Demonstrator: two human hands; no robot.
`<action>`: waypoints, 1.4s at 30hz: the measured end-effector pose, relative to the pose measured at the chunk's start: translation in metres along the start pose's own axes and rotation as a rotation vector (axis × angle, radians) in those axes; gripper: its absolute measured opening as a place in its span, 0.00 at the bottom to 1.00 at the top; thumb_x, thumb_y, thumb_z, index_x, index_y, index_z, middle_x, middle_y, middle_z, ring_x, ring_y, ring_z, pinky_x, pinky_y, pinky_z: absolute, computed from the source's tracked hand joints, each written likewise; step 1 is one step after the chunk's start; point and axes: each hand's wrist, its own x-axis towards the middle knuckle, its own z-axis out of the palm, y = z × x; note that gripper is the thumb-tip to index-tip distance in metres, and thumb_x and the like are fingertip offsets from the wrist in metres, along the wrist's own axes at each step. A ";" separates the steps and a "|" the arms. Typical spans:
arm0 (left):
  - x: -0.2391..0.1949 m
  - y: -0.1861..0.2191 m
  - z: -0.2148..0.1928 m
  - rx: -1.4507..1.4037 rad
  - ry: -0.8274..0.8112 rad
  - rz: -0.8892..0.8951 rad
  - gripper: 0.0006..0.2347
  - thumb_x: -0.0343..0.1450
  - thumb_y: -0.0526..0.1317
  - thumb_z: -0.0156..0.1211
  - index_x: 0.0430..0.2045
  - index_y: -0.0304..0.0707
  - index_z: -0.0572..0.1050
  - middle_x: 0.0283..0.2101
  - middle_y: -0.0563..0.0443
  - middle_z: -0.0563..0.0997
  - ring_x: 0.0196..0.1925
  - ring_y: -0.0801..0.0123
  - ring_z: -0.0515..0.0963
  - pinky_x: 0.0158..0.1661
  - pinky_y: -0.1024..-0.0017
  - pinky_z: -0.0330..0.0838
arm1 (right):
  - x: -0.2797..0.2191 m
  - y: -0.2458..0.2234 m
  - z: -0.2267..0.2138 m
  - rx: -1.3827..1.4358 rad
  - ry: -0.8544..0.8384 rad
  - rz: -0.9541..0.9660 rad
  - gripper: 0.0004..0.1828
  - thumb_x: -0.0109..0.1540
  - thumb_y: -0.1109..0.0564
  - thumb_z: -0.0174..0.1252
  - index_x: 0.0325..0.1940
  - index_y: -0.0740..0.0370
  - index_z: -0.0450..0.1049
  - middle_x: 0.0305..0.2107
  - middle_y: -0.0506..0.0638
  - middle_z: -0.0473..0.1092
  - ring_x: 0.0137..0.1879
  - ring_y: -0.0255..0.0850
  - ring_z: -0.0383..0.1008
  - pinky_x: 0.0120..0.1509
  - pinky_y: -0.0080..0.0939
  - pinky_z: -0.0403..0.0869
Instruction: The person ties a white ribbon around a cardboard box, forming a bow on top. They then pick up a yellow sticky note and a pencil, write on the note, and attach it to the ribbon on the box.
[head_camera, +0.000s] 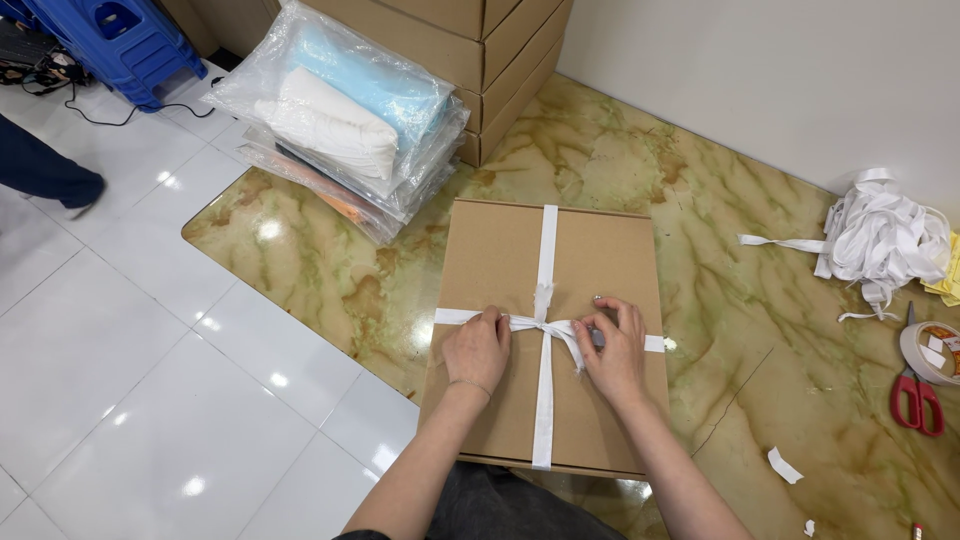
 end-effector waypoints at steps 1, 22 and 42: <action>0.002 0.000 -0.001 -0.008 0.001 -0.003 0.12 0.79 0.50 0.49 0.35 0.48 0.76 0.35 0.48 0.86 0.40 0.52 0.88 0.43 0.58 0.79 | 0.000 0.000 0.001 0.000 -0.007 0.004 0.11 0.65 0.46 0.64 0.32 0.51 0.77 0.53 0.47 0.69 0.66 0.51 0.69 0.79 0.57 0.59; 0.008 -0.003 0.017 -0.028 0.337 0.460 0.05 0.68 0.45 0.70 0.33 0.52 0.81 0.43 0.59 0.72 0.53 0.61 0.74 0.49 0.65 0.71 | 0.029 -0.059 -0.011 0.210 -0.083 -0.166 0.05 0.55 0.51 0.74 0.33 0.46 0.85 0.58 0.51 0.68 0.68 0.58 0.66 0.76 0.69 0.58; 0.046 -0.004 0.031 -0.090 0.035 0.394 0.03 0.66 0.48 0.72 0.27 0.61 0.83 0.40 0.61 0.72 0.54 0.62 0.73 0.54 0.62 0.71 | -0.025 -0.053 -0.004 0.000 -0.196 -0.276 0.02 0.60 0.47 0.67 0.34 0.41 0.82 0.56 0.47 0.66 0.70 0.51 0.65 0.78 0.67 0.59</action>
